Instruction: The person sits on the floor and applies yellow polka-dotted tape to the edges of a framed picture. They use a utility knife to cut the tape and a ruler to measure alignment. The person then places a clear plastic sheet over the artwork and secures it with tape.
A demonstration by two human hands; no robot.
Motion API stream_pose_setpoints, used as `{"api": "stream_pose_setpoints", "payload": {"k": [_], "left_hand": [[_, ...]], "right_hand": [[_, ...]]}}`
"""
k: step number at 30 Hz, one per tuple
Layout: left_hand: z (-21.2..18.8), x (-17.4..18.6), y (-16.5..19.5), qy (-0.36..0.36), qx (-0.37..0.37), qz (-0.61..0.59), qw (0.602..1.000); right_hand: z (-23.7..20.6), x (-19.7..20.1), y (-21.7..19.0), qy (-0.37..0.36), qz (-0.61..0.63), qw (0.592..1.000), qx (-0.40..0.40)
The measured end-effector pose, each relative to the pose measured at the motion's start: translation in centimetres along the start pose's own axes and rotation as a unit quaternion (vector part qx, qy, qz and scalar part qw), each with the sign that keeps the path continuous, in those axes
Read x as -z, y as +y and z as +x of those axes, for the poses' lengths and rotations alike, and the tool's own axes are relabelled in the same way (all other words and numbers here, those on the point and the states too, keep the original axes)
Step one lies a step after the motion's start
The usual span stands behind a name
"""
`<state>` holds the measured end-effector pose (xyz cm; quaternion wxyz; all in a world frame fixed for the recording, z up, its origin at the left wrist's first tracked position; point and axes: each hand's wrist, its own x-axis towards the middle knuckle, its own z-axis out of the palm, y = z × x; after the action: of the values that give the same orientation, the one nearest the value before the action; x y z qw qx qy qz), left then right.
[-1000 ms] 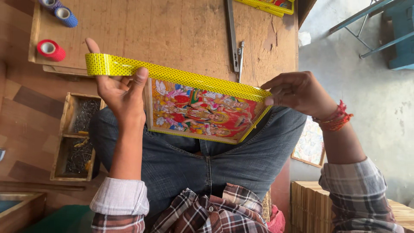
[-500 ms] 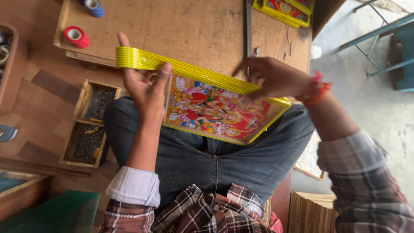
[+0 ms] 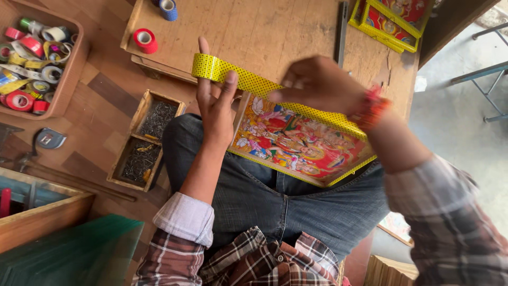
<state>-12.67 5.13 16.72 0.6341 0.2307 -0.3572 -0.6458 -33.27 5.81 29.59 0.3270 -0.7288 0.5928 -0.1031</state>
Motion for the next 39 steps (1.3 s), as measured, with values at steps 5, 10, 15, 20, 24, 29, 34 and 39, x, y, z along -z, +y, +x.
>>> {"api": "stream_pose_setpoints", "payload": {"k": [5, 10, 15, 20, 24, 29, 34, 39], "left_hand": [[-0.1, -0.5, -0.5, -0.031, -0.015, -0.009, 0.999], [-0.8, -1.5, -0.1, 0.022, -0.023, -0.006, 0.999], [-1.4, -3.0, 0.9, 0.078, -0.090, 0.054, 0.991], [-2.1, -3.5, 0.9, 0.113, -0.067, 0.057, 0.990], [-2.5, -3.3, 0.6, 0.132, -0.030, 0.009, 0.991], [-2.7, -4.0, 0.3, 0.146, -0.046, -0.019, 0.988], [-2.8, -3.7, 0.4, 0.155, -0.017, -0.027, 0.987], [-3.3, -3.3, 0.2, 0.132, -0.021, -0.005, 0.991]], "right_hand": [[-5.7, 0.9, 2.8, 0.044, 0.068, 0.996, -0.021], [-6.9, 0.0, 4.3, 0.084, 0.083, 0.993, -0.019], [-5.9, -1.0, 5.4, 0.039, 0.140, 0.989, -0.039], [-6.7, -1.2, 4.3, 0.004, 0.192, 0.978, -0.081], [-9.2, -4.3, -0.3, 0.201, -0.032, 0.976, 0.081], [-6.7, -10.3, -5.1, 0.222, -0.305, 0.921, 0.092], [-5.3, -11.7, -4.5, 0.265, -0.329, 0.903, 0.076], [-10.8, -10.2, -0.4, 0.243, -0.343, 0.906, 0.046]]}}
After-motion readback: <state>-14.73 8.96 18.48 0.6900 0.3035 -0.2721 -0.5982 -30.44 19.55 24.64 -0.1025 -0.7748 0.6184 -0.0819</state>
